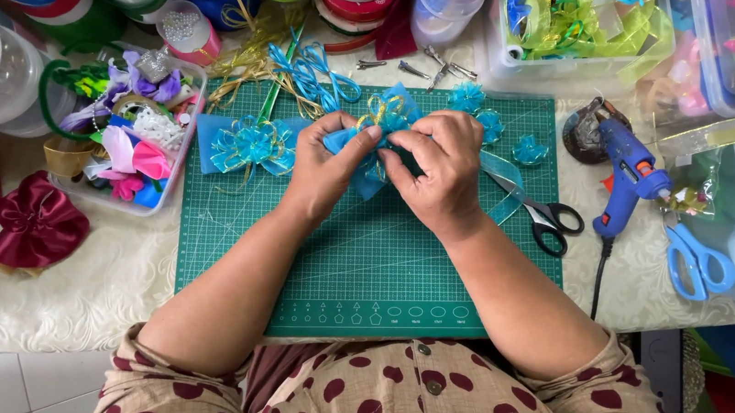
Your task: Assembling decorative blue ribbon bows by folding and tying them with gold wire on a craft table.
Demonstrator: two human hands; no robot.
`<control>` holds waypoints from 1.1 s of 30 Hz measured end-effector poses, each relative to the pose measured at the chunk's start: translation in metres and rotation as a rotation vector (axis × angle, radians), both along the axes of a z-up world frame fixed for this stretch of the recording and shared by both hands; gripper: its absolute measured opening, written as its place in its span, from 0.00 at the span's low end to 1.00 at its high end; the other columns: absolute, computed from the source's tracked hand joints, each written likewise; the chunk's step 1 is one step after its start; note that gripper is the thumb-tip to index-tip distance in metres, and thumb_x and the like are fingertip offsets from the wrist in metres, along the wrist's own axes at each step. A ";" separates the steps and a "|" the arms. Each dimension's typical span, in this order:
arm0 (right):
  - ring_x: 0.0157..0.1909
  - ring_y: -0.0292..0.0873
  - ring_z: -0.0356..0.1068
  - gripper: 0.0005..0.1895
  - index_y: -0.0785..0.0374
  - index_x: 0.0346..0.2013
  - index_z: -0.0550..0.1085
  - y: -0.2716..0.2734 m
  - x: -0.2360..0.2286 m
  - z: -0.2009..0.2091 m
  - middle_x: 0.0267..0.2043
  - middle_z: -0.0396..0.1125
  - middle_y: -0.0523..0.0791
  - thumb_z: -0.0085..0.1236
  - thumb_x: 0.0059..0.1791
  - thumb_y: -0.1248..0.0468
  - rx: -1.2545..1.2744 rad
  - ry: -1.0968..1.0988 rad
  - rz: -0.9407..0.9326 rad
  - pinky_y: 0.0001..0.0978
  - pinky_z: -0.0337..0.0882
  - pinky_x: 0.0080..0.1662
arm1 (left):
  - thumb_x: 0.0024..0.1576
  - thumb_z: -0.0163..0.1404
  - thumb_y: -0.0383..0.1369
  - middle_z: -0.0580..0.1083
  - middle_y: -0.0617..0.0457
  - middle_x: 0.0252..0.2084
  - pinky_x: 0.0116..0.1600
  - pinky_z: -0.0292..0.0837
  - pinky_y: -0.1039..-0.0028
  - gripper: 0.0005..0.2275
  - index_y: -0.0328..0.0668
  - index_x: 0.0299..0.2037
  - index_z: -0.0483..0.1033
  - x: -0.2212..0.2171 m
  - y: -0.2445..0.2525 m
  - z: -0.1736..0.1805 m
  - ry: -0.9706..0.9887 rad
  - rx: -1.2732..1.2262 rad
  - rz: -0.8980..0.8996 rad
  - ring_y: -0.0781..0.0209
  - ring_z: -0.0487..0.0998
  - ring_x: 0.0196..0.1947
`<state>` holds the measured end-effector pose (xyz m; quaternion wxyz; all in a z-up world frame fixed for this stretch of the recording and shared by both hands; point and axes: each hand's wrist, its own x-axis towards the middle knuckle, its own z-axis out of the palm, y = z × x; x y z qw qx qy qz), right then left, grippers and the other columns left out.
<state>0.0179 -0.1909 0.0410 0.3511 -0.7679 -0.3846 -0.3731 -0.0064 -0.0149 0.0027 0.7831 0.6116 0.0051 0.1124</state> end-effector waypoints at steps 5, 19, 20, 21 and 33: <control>0.41 0.45 0.66 0.05 0.58 0.34 0.78 0.003 -0.002 0.006 0.34 0.59 0.38 0.65 0.51 0.62 0.038 0.022 0.010 0.43 0.63 0.50 | 0.57 0.63 0.29 0.77 0.44 0.26 0.35 0.75 0.69 0.09 0.34 0.29 0.77 -0.007 -0.001 0.014 -0.055 0.110 0.031 0.61 0.79 0.29; 0.42 0.48 0.69 0.04 0.58 0.34 0.78 0.001 -0.003 0.007 0.35 0.61 0.41 0.59 0.51 0.70 -0.085 -0.108 0.010 0.43 0.66 0.49 | 0.60 0.60 0.33 0.73 0.53 0.25 0.34 0.71 0.78 0.10 0.35 0.33 0.75 -0.008 -0.010 0.017 -0.008 0.025 0.051 0.69 0.72 0.26; 0.42 0.48 0.69 0.04 0.58 0.34 0.78 -0.001 -0.004 0.006 0.35 0.61 0.41 0.59 0.51 0.70 -0.087 -0.107 0.016 0.43 0.66 0.49 | 0.60 0.60 0.33 0.73 0.53 0.25 0.34 0.71 0.78 0.10 0.35 0.33 0.75 -0.011 -0.012 0.018 -0.006 0.023 0.057 0.69 0.72 0.26; 0.43 0.48 0.69 0.04 0.58 0.34 0.77 -0.002 -0.003 0.006 0.36 0.61 0.41 0.58 0.51 0.70 -0.092 -0.114 0.029 0.44 0.66 0.49 | 0.60 0.60 0.32 0.71 0.54 0.23 0.31 0.69 0.79 0.09 0.34 0.33 0.75 -0.011 -0.013 0.019 0.006 -0.026 0.057 0.70 0.71 0.24; 0.46 0.49 0.67 0.05 0.57 0.34 0.77 -0.012 0.003 0.003 0.38 0.58 0.42 0.56 0.53 0.68 -0.093 -0.058 0.073 0.45 0.67 0.50 | 0.58 0.59 0.30 0.70 0.55 0.20 0.22 0.77 0.74 0.09 0.35 0.34 0.72 0.000 -0.011 0.006 0.144 -0.368 -0.032 0.69 0.75 0.17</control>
